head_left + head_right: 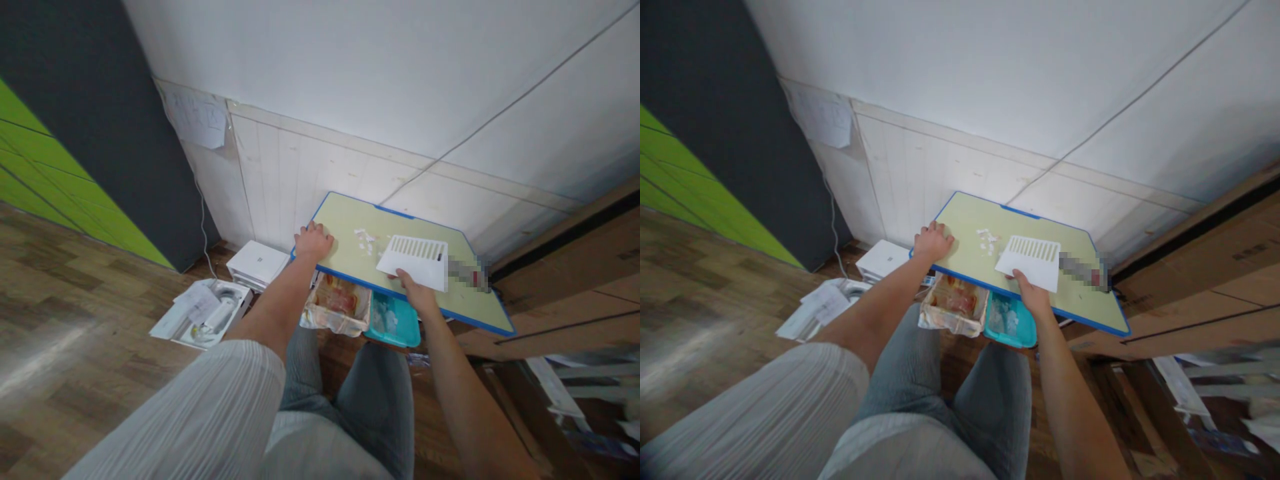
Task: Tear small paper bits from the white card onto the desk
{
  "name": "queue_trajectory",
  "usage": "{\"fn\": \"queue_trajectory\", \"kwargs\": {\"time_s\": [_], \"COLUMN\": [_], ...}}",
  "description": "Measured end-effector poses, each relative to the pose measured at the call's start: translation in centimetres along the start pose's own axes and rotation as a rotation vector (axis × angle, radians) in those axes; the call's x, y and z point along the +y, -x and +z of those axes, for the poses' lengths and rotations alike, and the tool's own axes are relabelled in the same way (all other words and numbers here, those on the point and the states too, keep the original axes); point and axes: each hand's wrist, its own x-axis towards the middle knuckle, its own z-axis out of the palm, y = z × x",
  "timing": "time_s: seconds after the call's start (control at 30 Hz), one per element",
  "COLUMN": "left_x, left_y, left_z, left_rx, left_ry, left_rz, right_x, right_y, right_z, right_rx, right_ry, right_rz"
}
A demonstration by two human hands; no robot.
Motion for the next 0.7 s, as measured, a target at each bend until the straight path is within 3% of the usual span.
{"fn": "queue_trajectory", "kwargs": {"time_s": [0.17,0.47,0.7], "left_x": [0.1,0.0,0.1], "left_y": [0.0,-0.1,0.0], "left_z": [-0.1,0.1,0.0], "left_rx": [-0.012,-0.011,-0.004], "left_ry": [0.003,0.004,0.001], "left_rz": [0.003,-0.001,0.009], "right_x": [-1.2,-2.9,-3.5], "right_y": [-0.3,0.3,0.8], "right_z": [-0.4,0.9,0.9], "right_rx": [-0.024,-0.035,0.051], "right_ry": [-0.064,-0.174,-0.254], "right_rz": [0.109,0.17,0.206]}}
